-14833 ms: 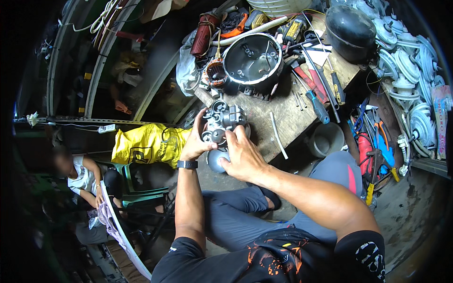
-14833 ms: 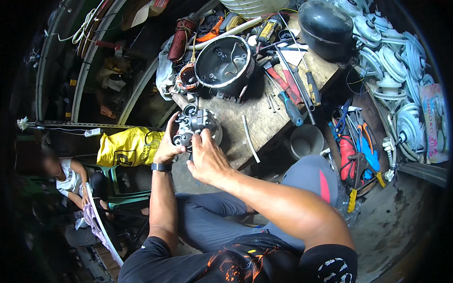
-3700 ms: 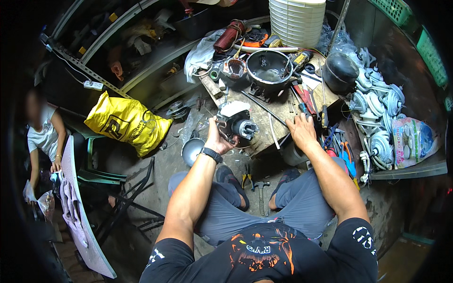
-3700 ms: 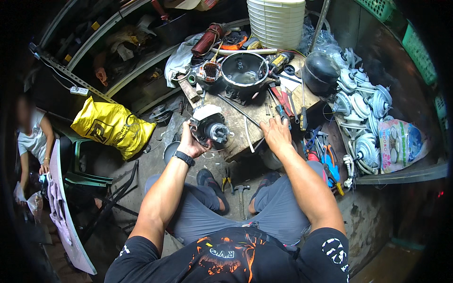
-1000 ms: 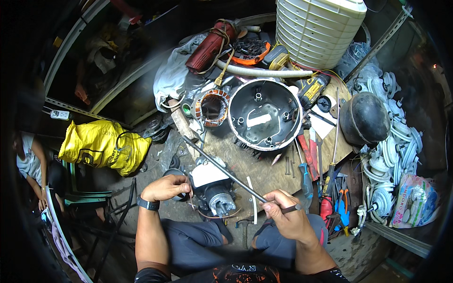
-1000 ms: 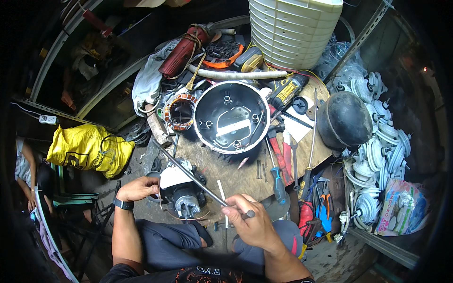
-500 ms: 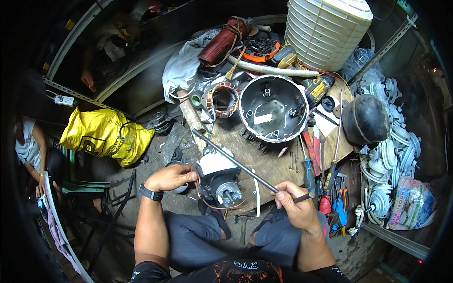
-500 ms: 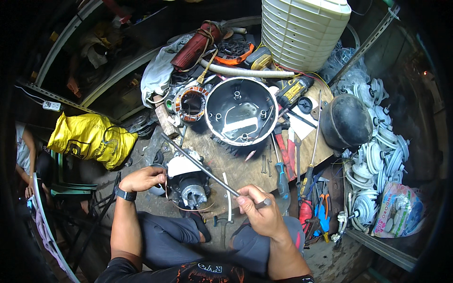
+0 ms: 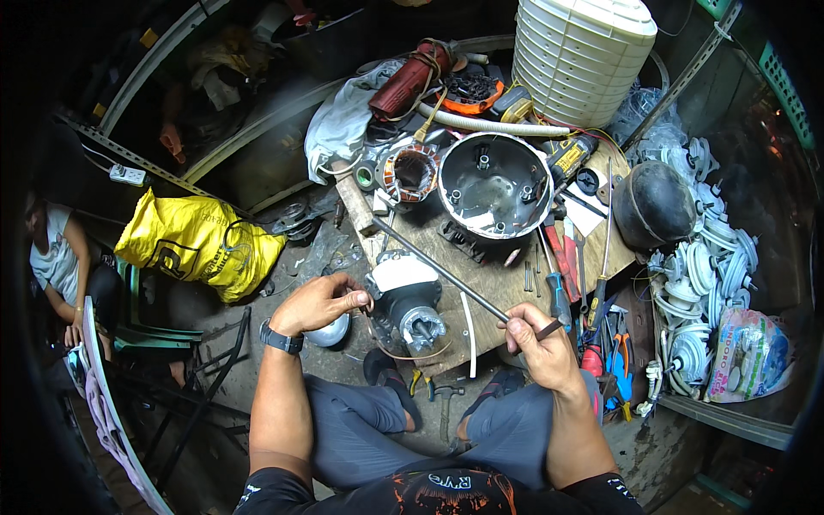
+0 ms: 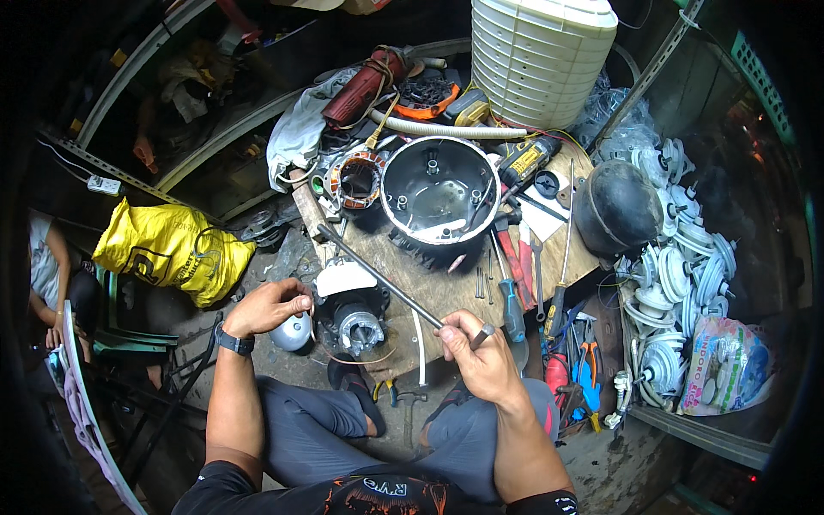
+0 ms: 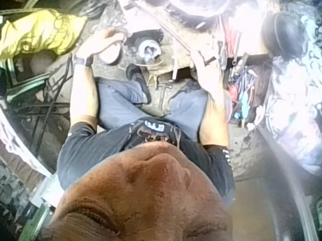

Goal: The person disassembles a small compressor pump unit by hand on a workbench, removing internal components and wire coils, then turns the housing over to work on different parts.

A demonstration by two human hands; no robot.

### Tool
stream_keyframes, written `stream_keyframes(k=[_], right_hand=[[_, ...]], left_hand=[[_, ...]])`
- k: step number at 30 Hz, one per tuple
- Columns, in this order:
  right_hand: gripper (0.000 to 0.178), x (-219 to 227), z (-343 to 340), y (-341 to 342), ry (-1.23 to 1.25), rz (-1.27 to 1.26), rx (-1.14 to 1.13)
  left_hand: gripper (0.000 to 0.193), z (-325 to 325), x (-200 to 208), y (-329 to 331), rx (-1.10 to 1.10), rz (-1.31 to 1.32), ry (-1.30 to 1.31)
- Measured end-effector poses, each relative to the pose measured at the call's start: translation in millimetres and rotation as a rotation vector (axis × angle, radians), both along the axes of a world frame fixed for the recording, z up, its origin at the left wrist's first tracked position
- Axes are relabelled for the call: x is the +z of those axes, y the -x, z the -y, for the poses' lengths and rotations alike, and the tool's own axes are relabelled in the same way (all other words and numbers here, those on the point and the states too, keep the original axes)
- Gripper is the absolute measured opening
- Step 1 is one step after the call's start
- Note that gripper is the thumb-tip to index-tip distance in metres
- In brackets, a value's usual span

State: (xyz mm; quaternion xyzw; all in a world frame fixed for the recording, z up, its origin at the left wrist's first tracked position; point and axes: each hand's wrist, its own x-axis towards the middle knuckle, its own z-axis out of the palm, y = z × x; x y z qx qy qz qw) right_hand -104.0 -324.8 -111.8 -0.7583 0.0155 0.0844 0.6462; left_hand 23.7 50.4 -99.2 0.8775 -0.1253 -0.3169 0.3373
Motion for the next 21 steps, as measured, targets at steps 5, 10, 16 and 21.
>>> stream_keyframes(k=[5, 10, 16, 21], right_hand=[[0.031, -1, 2, 2, 0.041, -0.025, 0.027], [0.036, 4, -2, 1, 0.09, -0.011, 0.004], [0.032, 2, -2, -1, 0.099, -0.019, -0.006], [0.028, 1, -5, -4, 0.099, -0.018, 0.003]], left_hand=[[0.058, 6, 18, 3, 0.087, 0.155, -0.128], [0.05, 11, 19, 5, 0.203, 0.335, -0.001], [0.052, 32, 29, 4, 0.006, 0.613, 0.225], [0.055, 39, 26, 0, -0.109, 0.557, 0.175]])
